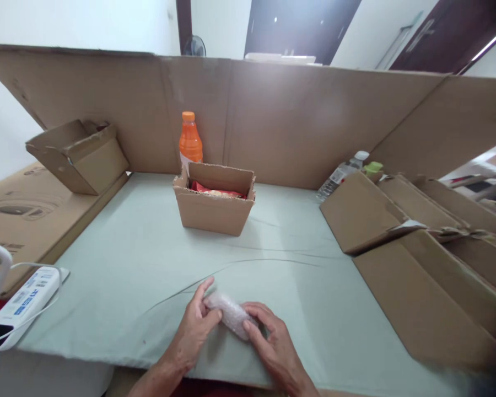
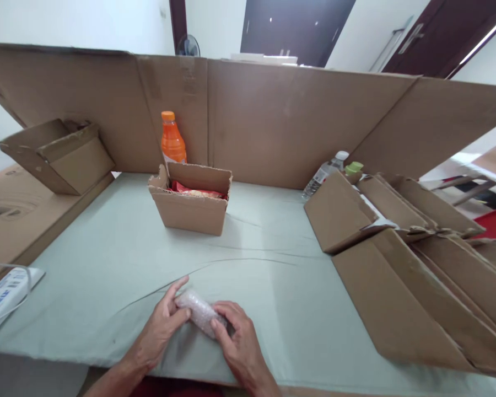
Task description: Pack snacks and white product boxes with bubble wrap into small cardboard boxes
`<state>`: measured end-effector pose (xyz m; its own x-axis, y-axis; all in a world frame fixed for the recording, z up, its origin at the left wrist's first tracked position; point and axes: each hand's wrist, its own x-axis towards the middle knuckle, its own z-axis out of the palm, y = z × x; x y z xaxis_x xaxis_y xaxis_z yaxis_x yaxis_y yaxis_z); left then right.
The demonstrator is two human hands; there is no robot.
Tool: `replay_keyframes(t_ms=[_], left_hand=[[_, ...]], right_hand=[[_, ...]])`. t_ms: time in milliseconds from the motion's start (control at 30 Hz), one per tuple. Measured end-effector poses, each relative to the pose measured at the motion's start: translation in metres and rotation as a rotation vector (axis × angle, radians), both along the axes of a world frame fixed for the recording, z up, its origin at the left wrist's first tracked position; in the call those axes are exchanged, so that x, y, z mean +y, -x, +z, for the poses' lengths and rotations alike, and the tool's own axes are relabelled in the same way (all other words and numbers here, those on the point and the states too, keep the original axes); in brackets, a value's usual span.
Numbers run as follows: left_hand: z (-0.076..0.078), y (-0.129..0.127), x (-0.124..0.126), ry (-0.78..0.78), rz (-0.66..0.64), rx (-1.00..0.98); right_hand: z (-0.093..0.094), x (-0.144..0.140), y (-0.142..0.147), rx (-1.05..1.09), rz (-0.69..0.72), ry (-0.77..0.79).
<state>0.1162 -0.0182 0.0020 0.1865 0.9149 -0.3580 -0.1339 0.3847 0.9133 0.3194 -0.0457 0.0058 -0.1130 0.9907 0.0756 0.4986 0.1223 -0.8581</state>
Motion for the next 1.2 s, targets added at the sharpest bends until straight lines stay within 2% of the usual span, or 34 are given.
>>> replay_keyframes(t_ms=[100, 200, 300, 367, 467, 533, 567, 633, 700, 767, 833, 900, 967, 1033, 1100, 1200], left_hand=[[-0.001, -0.01, -0.002, -0.063, -0.017, 0.047], [-0.004, -0.014, -0.004, -0.149, -0.115, 0.116], [0.006, -0.006, 0.007, -0.378, -0.175, 0.32], [0.026, 0.006, 0.028, -0.669, -0.107, 0.503], [0.069, 0.026, 0.075, -1.158, 0.102, 0.762], [0.095, 0.035, 0.112, -1.368, 0.188, 0.912], [0.105, 0.037, 0.13, -1.418, 0.208, 0.984], [0.114, 0.038, 0.163, -1.435, 0.208, 1.112], [0.112, 0.037, 0.185, -1.407, 0.187, 1.18], [0.106, 0.037, 0.194, -1.422, 0.16, 1.171], [0.102, 0.038, 0.186, -1.479, 0.12, 1.123], [0.102, 0.04, 0.166, -1.519, 0.077, 1.09], [0.104, 0.044, 0.137, -1.51, 0.05, 1.083], [0.105, 0.048, 0.106, -1.477, 0.026, 1.086], [0.105, 0.051, 0.079, -1.442, 0.015, 1.085], [0.103, 0.053, 0.051, -1.415, 0.03, 1.067]], right_hand=[[0.002, 0.0, -0.008, 0.044, -0.023, -0.014], [0.004, 0.004, -0.009, 0.134, 0.064, 0.096], [0.006, 0.008, -0.006, 0.115, 0.09, 0.163], [0.007, 0.009, -0.008, 0.096, 0.01, 0.167], [0.005, 0.008, -0.016, 0.114, -0.096, 0.165], [0.001, 0.007, -0.021, 0.131, -0.119, 0.152], [-0.002, 0.007, -0.023, 0.137, -0.123, 0.127], [-0.007, 0.009, -0.026, 0.142, -0.126, 0.036], [-0.01, 0.012, -0.033, 0.126, -0.14, -0.08], [-0.006, 0.017, -0.045, 0.079, -0.172, -0.151], [0.007, 0.023, -0.062, 0.025, -0.236, -0.199], [0.029, 0.029, -0.078, -0.012, -0.313, -0.265], [0.059, 0.037, -0.086, -0.038, -0.385, -0.346], [0.095, 0.049, -0.083, -0.076, -0.411, -0.426], [0.131, 0.064, -0.067, -0.143, -0.34, -0.509], [0.173, 0.097, -0.028, -0.287, -0.024, -0.578]])
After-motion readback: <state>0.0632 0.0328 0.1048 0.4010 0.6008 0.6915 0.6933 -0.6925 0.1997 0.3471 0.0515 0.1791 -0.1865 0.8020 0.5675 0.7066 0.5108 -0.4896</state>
